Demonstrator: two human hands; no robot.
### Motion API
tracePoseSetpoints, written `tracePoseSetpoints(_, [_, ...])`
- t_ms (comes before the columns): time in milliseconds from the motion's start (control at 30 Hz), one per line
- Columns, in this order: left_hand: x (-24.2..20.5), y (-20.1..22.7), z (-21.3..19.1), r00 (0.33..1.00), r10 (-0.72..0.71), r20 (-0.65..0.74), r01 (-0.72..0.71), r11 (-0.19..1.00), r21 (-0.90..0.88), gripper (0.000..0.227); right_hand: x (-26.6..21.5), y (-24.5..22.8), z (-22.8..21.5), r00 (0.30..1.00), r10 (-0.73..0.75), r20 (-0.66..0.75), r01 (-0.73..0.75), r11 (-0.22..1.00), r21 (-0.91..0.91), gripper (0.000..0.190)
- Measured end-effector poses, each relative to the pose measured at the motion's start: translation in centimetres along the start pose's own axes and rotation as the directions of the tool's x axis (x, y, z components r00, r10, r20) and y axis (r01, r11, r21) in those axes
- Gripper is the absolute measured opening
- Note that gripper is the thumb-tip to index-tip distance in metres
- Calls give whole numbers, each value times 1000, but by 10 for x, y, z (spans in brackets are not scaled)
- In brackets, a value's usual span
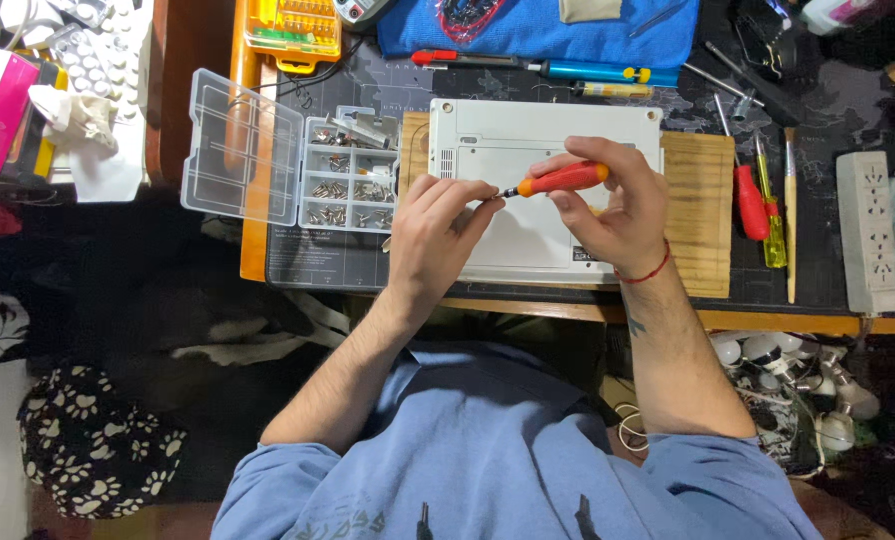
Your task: The person uses a screwdriver to fasten screws into the back panel of a white electronic device. They retrieve screws from a compartmentalized case and tighten them into multiple screw holes on the device's casing.
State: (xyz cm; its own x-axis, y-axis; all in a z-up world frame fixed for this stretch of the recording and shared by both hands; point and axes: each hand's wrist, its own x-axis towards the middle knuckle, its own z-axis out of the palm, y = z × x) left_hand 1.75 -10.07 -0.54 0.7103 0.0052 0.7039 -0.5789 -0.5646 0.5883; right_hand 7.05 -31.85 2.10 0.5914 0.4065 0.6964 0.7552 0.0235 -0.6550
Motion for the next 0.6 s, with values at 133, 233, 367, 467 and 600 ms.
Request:
tracePoseSetpoints(133, [2, 5, -6, 999, -32, -4, 32, 999, -44, 26, 7, -5, 2, 1000, 15, -20, -15, 1000, 15, 40])
tracePoseSetpoints(233, [-3, 3, -13, 997, -78, -17, 77, 994, -74, 39, 21, -13, 3, 999, 41, -31, -40, 999, 33, 41])
tracePoseSetpoints(367, [-5, -7, -29, 997, -67, -41, 67, 998, -4, 32, 41, -26, 6, 996, 54, 76, -49, 997, -67, 40])
tracePoseSetpoints(467, [-7, -16, -39, 999, 19, -39, -15, 994, 108, 14, 51, -27, 11, 990, 62, 128, -49, 994, -100, 38])
tracePoseSetpoints(600, [-18, -26, -37, 996, 87, -12, -83, 981, 173, 21, 56, -19, 18, 983, 76, 167, -66, 996, -66, 33])
